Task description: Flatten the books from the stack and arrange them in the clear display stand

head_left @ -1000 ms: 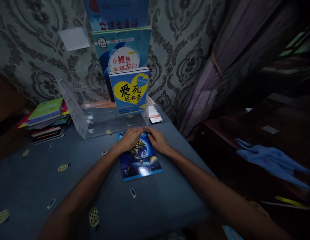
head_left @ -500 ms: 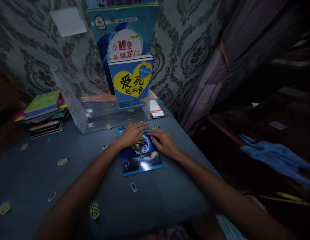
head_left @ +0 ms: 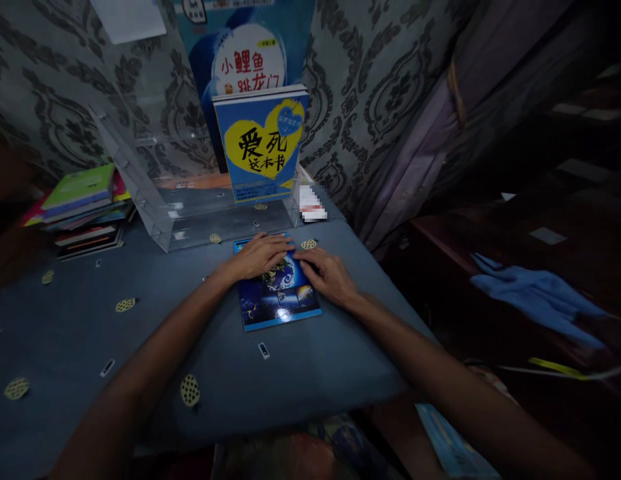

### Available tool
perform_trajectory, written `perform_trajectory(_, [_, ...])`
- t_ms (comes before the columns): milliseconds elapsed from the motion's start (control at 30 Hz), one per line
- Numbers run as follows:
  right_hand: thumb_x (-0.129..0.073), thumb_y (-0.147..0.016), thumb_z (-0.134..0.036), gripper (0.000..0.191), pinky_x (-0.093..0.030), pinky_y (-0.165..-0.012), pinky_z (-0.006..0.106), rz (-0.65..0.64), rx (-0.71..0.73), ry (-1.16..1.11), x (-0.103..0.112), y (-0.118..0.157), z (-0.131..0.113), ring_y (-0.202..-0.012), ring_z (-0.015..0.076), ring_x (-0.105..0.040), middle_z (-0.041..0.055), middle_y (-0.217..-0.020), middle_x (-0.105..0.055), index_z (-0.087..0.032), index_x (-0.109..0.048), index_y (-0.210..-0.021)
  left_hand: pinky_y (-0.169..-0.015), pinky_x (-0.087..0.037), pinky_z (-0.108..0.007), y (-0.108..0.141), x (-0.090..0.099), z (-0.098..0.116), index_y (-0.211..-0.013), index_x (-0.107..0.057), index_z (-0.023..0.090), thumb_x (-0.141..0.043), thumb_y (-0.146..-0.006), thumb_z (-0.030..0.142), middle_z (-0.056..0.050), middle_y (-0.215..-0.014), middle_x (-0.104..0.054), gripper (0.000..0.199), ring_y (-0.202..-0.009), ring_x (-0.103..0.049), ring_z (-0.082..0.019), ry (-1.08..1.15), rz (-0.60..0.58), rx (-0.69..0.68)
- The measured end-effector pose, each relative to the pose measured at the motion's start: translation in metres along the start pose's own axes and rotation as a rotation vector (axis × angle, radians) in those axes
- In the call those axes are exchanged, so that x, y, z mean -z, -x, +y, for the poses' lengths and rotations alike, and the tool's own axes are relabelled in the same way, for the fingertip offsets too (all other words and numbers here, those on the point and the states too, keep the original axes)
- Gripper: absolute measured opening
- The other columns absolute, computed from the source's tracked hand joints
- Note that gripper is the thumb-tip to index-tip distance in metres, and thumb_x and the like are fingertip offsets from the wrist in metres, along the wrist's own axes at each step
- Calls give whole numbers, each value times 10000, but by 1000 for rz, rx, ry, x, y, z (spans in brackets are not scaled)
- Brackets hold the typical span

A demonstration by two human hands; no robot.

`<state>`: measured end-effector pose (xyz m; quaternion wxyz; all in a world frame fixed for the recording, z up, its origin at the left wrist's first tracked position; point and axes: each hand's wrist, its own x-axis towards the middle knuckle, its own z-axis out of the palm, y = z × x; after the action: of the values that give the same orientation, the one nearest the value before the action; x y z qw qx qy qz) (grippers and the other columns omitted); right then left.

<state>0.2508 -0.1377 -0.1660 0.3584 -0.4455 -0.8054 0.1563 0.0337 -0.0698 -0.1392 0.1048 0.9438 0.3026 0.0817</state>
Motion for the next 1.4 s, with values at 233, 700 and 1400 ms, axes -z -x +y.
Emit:
perform_trajectory(233, [-481, -949, -196, 308, -533, -968, 450, -8, 28, 3, 1, 2, -2, -1063, 253, -669, 75, -1093, -754, -229, -731, -1126, -1204, -251, -511, -1, -2, 5, -1342, -588, 238, -391, -1050, 301, -76, -1496, -543, 357, -1402, -477, -217, -65, 28, -29])
perform_trajectory(700, [-502, -954, -222, 289, -572, -889, 385, 30, -46, -38, 7, 14, -11, -965, 224, -715, 55, -1063, -770, -230, -725, -1136, -1197, -277, -519, 7, 2, 5, -1373, -584, 295, -437, -1033, 333, -45, -1509, -531, 373, -1415, -459, -223, -15, -6, -60])
perform_trajectory(1400, [-507, -963, -245, 277, -564, -765, 320, 6, -20, -77, 21, 39, -27, -842, 196, -718, 57, -939, -778, -214, -750, -1092, -1191, -315, -435, 8, 11, 20, -1330, -626, 264, -433, -1024, 262, -29, -1469, -578, 362, -1402, -483, -194, 12, -98, -150])
